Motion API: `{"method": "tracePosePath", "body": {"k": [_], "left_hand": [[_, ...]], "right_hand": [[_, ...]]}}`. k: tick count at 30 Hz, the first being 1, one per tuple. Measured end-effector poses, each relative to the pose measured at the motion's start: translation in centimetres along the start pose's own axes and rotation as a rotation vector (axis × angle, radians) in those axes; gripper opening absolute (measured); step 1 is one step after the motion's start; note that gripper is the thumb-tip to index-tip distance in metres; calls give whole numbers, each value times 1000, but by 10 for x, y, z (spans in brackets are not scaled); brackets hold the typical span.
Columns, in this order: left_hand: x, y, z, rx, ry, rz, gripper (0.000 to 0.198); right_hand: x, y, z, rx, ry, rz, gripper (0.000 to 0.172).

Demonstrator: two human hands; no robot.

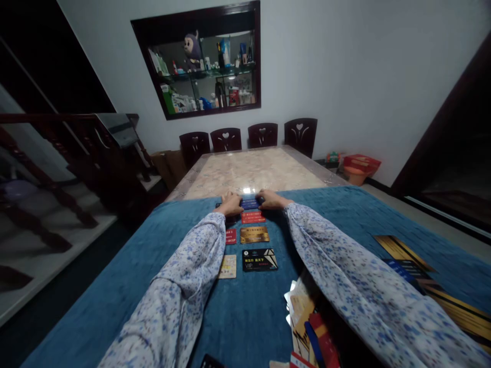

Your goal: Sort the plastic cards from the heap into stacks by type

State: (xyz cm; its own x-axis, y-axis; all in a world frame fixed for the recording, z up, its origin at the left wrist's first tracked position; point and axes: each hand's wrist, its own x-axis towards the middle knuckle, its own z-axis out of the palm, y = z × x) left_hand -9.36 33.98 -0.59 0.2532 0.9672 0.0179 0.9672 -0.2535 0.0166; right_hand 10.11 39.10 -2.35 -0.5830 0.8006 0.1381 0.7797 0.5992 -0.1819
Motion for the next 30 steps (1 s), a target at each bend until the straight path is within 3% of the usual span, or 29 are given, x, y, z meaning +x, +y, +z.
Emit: {"method": "tracePosePath", "body": {"k": [21,30], "left_hand": [[1,-5,3,-38,-70,16,32],[-11,-2,2,-43,19,50,35]], "right_hand": [[5,10,9,112,-28,31,52],[-3,3,2,89,-34,36,50]]}}
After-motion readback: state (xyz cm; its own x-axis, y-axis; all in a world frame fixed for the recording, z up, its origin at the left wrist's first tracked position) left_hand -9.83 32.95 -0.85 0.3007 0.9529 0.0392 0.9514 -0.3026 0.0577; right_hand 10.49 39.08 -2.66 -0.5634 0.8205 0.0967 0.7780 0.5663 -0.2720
